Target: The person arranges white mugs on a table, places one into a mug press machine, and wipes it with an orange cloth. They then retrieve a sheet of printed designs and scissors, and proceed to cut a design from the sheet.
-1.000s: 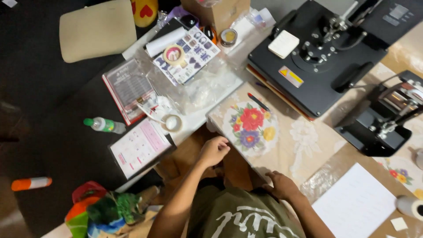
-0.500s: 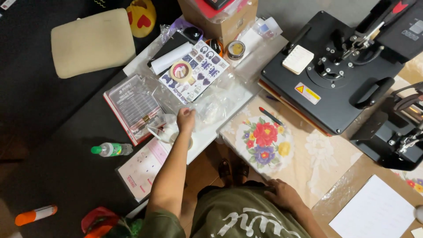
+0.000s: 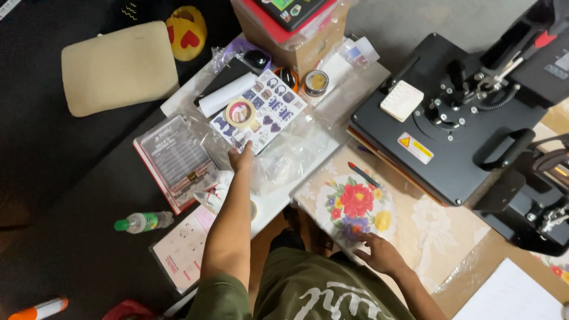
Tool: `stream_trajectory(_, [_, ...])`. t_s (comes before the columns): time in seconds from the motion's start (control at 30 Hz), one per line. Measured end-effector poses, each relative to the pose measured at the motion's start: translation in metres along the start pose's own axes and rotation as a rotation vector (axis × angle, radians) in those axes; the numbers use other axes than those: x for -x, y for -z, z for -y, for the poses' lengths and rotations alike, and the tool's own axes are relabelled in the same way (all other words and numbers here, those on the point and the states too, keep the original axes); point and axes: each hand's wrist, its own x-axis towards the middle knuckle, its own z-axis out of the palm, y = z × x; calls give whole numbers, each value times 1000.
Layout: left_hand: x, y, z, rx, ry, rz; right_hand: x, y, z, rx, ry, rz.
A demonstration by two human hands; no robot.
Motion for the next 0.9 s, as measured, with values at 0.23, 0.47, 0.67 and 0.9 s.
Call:
stream_trajectory(0.23, [-20, -2, -21, 96, 110, -81, -71, 62, 69, -201, 83, 29])
stream_trajectory(0.47, [-46, -17, 30, 103, -38, -185, -205, 125, 137, -500, 135, -63])
stream_trajectory(0.67, [2, 9, 0, 182, 95, -148, -338, 143, 188, -990, 22, -224])
stream_trajectory(0.9, [3, 24, 15, 147, 196, -98, -395, 120, 213, -1098, -143, -446])
